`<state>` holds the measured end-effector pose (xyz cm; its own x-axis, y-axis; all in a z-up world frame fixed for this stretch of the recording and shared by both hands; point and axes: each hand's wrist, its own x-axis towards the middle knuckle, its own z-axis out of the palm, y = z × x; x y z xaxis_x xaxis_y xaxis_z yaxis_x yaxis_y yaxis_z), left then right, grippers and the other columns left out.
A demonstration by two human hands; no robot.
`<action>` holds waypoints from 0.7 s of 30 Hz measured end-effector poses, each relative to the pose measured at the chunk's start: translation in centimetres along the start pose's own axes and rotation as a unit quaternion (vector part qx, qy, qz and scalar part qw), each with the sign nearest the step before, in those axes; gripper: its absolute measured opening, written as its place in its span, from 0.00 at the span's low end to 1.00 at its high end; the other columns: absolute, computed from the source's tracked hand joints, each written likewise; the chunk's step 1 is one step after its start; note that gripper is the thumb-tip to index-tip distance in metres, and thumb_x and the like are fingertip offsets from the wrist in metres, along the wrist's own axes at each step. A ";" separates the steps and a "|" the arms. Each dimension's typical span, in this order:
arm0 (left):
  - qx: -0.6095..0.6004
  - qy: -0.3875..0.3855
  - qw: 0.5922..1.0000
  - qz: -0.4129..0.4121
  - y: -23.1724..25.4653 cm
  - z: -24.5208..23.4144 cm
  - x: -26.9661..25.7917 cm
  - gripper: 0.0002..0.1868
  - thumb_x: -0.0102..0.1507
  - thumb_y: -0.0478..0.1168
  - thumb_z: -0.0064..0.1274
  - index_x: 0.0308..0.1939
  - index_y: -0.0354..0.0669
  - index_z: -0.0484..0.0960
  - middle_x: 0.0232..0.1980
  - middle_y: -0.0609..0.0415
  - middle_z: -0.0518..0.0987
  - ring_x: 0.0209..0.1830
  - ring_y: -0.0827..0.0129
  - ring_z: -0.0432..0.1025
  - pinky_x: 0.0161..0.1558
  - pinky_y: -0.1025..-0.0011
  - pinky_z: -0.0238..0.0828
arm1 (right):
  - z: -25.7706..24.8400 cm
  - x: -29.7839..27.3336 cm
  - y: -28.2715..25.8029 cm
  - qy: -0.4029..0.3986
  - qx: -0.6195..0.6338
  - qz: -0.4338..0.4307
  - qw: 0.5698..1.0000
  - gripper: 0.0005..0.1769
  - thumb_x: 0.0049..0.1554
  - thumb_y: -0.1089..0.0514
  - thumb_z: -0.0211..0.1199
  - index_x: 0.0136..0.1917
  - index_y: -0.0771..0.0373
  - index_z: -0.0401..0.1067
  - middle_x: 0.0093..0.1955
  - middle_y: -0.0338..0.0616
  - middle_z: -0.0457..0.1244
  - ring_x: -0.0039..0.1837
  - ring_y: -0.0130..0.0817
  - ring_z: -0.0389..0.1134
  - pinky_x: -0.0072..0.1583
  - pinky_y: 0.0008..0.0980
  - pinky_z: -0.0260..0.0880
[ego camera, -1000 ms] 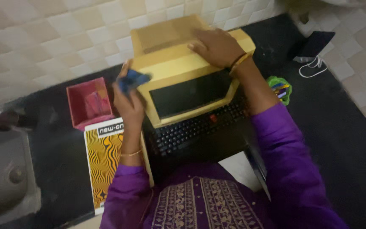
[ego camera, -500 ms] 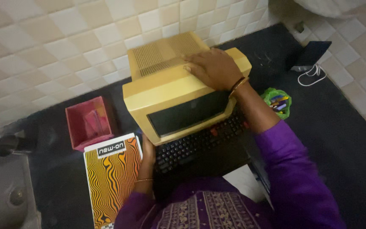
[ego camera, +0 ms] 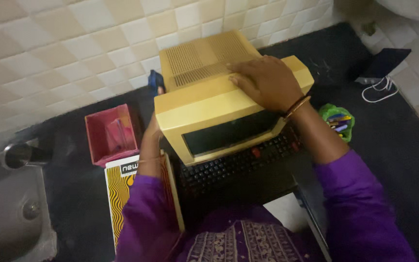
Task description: The person wipes the screen and casing of a beige CRT monitor with a blue cloth, then wipes the keyboard. The person repeats wiping the monitor screen and casing multiple times.
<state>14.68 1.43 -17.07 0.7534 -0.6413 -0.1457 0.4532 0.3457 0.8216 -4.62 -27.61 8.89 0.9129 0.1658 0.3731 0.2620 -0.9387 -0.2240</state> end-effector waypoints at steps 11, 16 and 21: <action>0.083 0.047 0.995 0.014 0.4 2.4 2.4 0.45 0.65 0.71 0.37 0.74 0.42 0.66 0.69 0.45 0.74 0.64 0.60 0.73 0.61 0.64 0.74 | -1.1 0.0 -1.2 0.009 0.026 0.012 1.000 0.22 0.68 0.42 0.52 0.64 0.54 0.76 0.57 0.47 0.70 0.61 0.49 0.67 0.65 0.48 0.62; 0.117 0.030 0.993 0.005 -6.9 -2.5 -0.7 0.44 0.66 0.69 0.39 0.75 0.40 0.64 0.72 0.45 0.71 0.68 0.58 0.69 0.65 0.62 0.69 | -0.9 0.0 -1.0 0.014 0.017 0.007 1.000 0.22 0.66 0.42 0.54 0.63 0.56 0.77 0.54 0.47 0.70 0.58 0.50 0.68 0.63 0.50 0.63; 0.122 0.056 0.991 -0.011 -11.8 -4.2 -5.0 0.44 0.68 0.67 0.41 0.76 0.38 0.62 0.75 0.45 0.68 0.72 0.56 0.65 0.69 0.61 0.64 | -0.8 -0.2 -0.7 0.013 0.024 0.008 1.000 0.21 0.68 0.43 0.55 0.63 0.55 0.77 0.54 0.48 0.70 0.58 0.52 0.68 0.62 0.50 0.64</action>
<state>7.60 3.40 -28.32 0.7989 -0.5624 -0.2133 0.3515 0.1488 0.9243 -5.23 -27.24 9.65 0.9089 0.1416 0.3923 0.2623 -0.9253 -0.2738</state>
